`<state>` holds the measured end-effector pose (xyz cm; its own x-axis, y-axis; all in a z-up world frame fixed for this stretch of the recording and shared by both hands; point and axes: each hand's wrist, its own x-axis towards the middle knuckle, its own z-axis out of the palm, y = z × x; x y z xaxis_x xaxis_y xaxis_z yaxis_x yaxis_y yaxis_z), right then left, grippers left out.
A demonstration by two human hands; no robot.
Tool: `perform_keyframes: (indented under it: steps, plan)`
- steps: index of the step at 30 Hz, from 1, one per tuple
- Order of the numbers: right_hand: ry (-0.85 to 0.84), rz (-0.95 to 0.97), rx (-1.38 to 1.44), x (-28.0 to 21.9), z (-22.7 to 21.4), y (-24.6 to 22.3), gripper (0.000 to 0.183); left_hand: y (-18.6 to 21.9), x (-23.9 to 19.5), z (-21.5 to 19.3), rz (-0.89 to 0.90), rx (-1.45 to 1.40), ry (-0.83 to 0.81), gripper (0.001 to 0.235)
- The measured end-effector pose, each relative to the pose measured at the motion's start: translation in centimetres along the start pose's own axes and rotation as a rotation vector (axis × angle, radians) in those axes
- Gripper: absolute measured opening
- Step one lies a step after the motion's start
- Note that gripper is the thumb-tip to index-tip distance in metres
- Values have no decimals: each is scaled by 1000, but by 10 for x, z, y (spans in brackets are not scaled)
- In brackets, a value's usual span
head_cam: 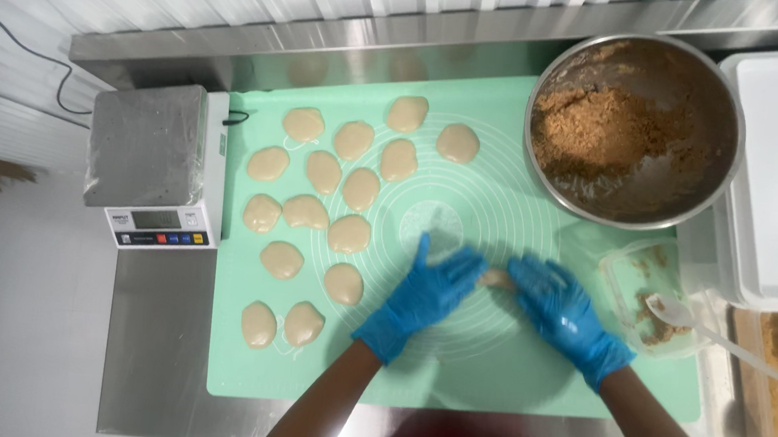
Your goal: The person fills pieces of dough with a mixture from a bowl using a spoon, rolls the filled dough into cylinders by hand, and coats them in breadcrumbs in a tray.
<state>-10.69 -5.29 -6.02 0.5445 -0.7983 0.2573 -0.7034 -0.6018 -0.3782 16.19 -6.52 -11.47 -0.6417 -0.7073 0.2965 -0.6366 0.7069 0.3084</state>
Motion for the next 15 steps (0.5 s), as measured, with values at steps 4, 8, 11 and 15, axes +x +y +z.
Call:
perform_keyframes:
  steps: [4,8,11,15]
  plan:
    - [-84,-36,20,11,0,2,61,-4,12,-1,65,-3,-102,41]
    - [58,72,0,7,3,0,62,-2,17,-1,-79,-47,-67,51]
    - [32,73,3,10,4,5,61,-4,27,-4,4,-39,-101,61]
    - [-14,90,66,9,12,8,65,-4,39,-2,-105,-159,-185,72]
